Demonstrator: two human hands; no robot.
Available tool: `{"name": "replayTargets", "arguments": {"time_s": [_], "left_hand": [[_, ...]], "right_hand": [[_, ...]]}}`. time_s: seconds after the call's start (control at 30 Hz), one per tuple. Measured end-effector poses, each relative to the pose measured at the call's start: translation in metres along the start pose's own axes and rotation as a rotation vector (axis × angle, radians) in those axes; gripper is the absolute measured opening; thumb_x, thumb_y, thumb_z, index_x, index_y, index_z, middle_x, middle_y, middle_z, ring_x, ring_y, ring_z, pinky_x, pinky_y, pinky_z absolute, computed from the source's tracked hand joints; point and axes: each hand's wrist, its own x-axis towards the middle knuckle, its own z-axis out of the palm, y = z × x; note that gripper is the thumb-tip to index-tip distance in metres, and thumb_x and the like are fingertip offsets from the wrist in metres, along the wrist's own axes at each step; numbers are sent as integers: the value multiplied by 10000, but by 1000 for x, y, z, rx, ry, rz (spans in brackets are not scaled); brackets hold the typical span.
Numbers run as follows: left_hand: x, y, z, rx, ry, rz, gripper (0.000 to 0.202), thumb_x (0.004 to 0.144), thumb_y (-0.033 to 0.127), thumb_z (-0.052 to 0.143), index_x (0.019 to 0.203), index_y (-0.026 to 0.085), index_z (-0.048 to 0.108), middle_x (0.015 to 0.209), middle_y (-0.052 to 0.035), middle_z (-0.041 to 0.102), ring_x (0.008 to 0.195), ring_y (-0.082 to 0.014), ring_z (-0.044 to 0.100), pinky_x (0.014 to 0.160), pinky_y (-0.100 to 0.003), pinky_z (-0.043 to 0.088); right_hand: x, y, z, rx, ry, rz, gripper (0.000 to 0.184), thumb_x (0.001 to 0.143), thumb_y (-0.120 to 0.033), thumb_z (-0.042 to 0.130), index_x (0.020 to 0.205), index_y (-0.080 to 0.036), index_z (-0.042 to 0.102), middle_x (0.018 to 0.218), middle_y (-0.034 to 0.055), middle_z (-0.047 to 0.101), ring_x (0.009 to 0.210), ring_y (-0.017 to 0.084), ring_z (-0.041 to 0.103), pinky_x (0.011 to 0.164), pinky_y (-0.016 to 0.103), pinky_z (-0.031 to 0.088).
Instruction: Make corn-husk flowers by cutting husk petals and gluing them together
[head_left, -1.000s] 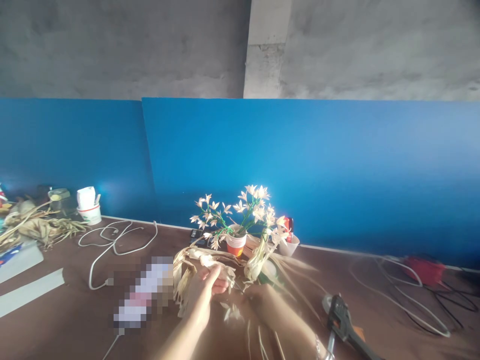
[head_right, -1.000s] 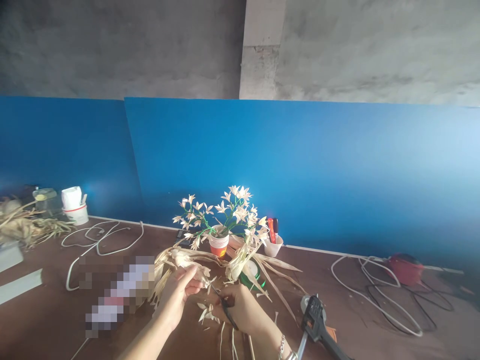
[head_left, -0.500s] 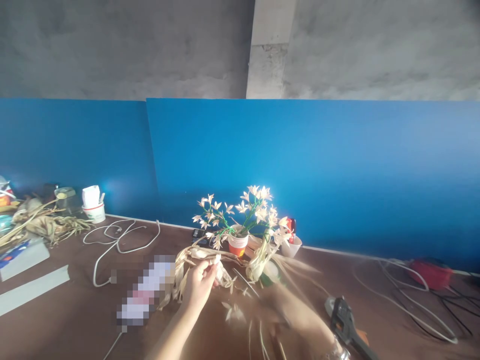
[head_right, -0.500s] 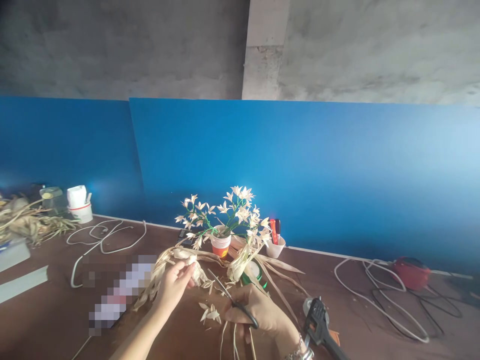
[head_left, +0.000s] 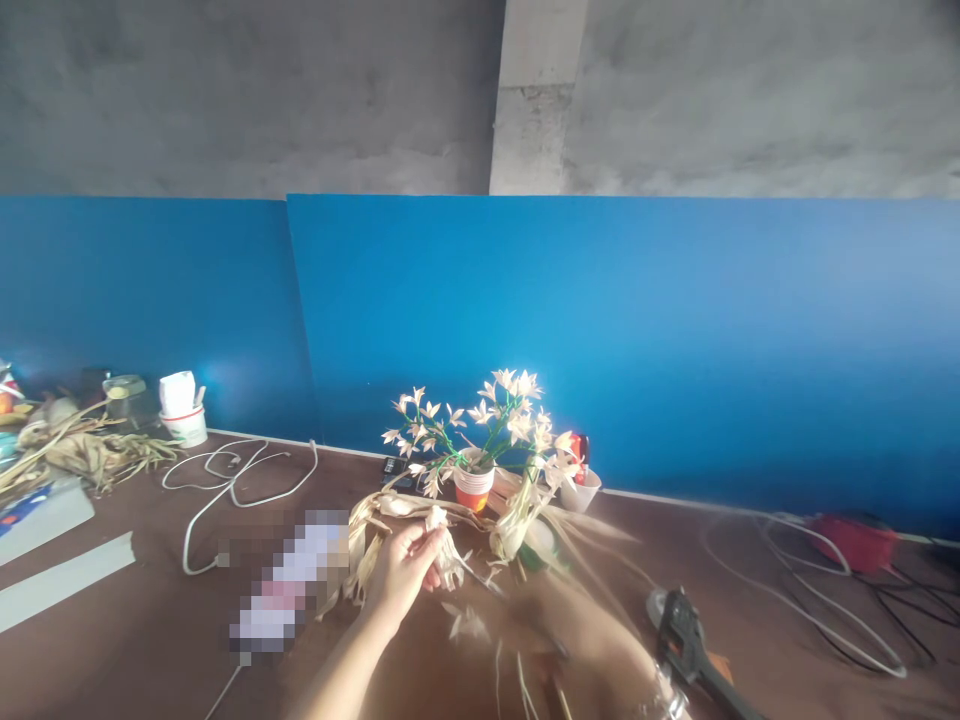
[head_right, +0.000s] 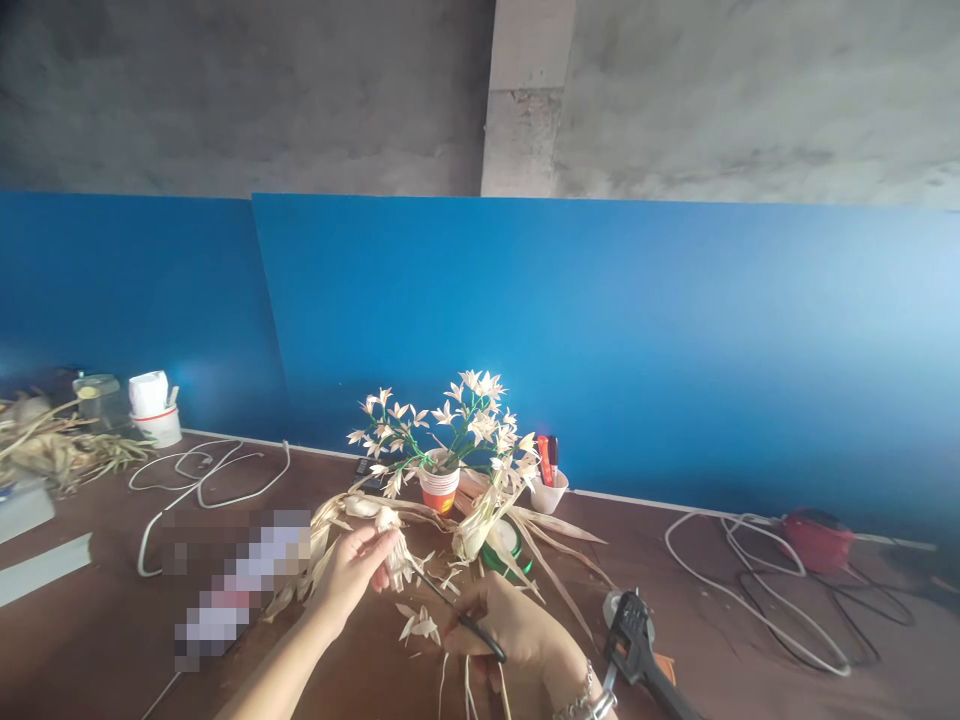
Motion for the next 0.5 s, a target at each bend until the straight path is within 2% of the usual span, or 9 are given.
{"name": "replayTargets", "arguments": {"time_s": [0.1,0.2,0.4,0.5], "left_hand": [[-1,0,2,-15,-31,-24,444,660,594,705,795,171,700,457,54,561,372,-105,521,368,-189,381],[-2,-1,3,-4,-67,-52,438,670,595,693,796,175,698,420,60,541,370,-109,514,376,-191,373],[-2,-5,4,-4,-88,-56,439,682,603,675,778,174,677,420,56,558,359,-104,500,368,-188,354],[0,-7,5,-18,-73,-64,434,666,606,682,736,178,661,415,56,553,344,-102,491,357,-189,344]], "right_hand": [[-2,-12,2,-90,-9,53,151,689,-245,673,576,-148,652,436,-45,485,385,59,400,365,172,265],[-3,-17,3,-132,-29,41,112,678,-229,658,608,-142,658,472,-42,511,410,58,412,378,170,267],[1,-8,-1,-174,-60,34,117,684,-249,667,699,-138,702,518,-39,542,452,69,451,406,179,315],[2,1,-2,-186,-35,37,142,697,-277,678,718,-142,716,500,-40,530,434,70,437,397,183,301]]}}
